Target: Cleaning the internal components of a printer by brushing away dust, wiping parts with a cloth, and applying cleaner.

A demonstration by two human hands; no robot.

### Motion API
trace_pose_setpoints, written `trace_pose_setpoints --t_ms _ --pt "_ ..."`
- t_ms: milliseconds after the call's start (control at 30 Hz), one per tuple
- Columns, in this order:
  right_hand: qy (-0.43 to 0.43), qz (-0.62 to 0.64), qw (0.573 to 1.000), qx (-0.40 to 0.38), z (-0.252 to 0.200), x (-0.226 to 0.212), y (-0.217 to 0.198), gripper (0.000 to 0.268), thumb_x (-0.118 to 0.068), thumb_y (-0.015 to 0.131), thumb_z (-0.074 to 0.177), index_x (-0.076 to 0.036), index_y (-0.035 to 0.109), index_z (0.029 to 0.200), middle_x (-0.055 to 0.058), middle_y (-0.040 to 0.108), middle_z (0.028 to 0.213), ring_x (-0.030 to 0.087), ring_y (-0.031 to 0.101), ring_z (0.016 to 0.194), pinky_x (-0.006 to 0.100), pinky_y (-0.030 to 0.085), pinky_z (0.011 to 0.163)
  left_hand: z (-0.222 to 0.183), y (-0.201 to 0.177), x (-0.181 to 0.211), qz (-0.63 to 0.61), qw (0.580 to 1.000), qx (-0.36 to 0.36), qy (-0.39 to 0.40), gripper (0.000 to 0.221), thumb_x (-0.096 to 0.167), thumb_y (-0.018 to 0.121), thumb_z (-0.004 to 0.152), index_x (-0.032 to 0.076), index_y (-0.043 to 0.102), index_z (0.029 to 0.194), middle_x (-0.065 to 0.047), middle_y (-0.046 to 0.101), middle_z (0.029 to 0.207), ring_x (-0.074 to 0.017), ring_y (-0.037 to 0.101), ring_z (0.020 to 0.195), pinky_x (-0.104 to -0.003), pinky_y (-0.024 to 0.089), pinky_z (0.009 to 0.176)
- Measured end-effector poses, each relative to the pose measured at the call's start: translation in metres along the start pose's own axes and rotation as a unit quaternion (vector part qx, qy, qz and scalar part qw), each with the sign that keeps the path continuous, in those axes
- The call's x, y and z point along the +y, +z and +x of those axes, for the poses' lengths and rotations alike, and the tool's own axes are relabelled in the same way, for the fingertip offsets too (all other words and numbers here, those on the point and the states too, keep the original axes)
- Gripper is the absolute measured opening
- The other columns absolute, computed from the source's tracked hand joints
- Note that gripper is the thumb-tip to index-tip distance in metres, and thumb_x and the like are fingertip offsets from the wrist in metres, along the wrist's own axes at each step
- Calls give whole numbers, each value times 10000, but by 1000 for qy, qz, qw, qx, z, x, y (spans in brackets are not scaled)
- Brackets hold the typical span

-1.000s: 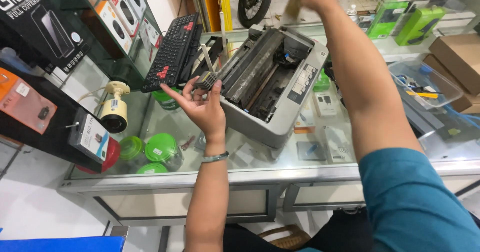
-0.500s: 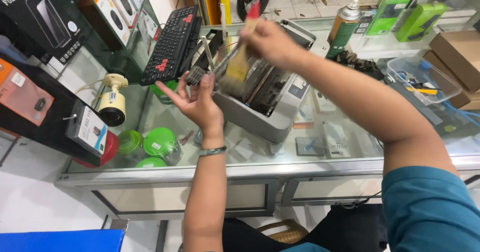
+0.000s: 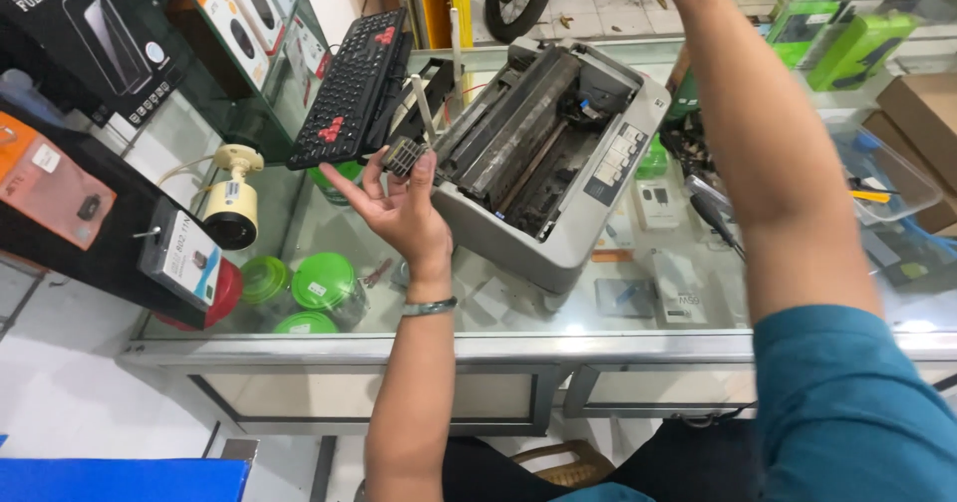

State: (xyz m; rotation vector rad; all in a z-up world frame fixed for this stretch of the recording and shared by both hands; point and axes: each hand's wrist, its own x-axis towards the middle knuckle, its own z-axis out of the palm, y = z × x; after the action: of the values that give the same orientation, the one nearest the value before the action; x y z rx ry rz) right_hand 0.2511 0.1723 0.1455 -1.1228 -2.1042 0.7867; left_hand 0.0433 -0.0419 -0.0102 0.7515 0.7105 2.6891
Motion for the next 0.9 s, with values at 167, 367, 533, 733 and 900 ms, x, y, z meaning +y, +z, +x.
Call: trace_pose_setpoints --t_ms 167,367,533,733,900 --pt "-24 31 999 31 -32 -31 5 248 -364 477 1117 -161 608 1064 -24 594 919 106 556 808 274 501 747 -3 9 12 11 1000 5 -11 1204 -51 854 816 199 26 1653 -126 568 1228 -162 670 931 -457 680 913" --pt "-42 81 986 -141 -65 -55 36 279 -338 468 1114 -128 589 976 -6 589 843 101 528 680 216 451 616 -5 13 22 34 999 18 -25 1184 27 844 811 184 40 1664 -123 598 1228 -141 611 914 -345 621 874" --pt "-45 -110 993 -22 50 39 -12 262 -68 430 1057 -118 504 810 29 554 786 148 517 680 292 458 651 -6 11 23 83 997 0 -4 1174 57 855 827 166 41 1666 -124 630 1222 -117 597 1110 -301 509 993" --pt "-142 -63 987 33 3 -12 -3 234 -174 479 1131 -126 546 912 15 589 819 130 554 701 265 479 635 -4 13 22 87 996 1 1 1144 48 835 838 156 53 1666 -139 638 1231 -120 599 1126 -303 517 997" --pt "-99 81 989 -70 -93 -85 48 275 -298 440 1137 -138 559 947 -10 627 815 79 608 667 196 505 579 -4 8 16 97 995 -2 -3 1202 91 878 812 169 41 1671 -75 634 1215 -95 541 886 -250 525 872"
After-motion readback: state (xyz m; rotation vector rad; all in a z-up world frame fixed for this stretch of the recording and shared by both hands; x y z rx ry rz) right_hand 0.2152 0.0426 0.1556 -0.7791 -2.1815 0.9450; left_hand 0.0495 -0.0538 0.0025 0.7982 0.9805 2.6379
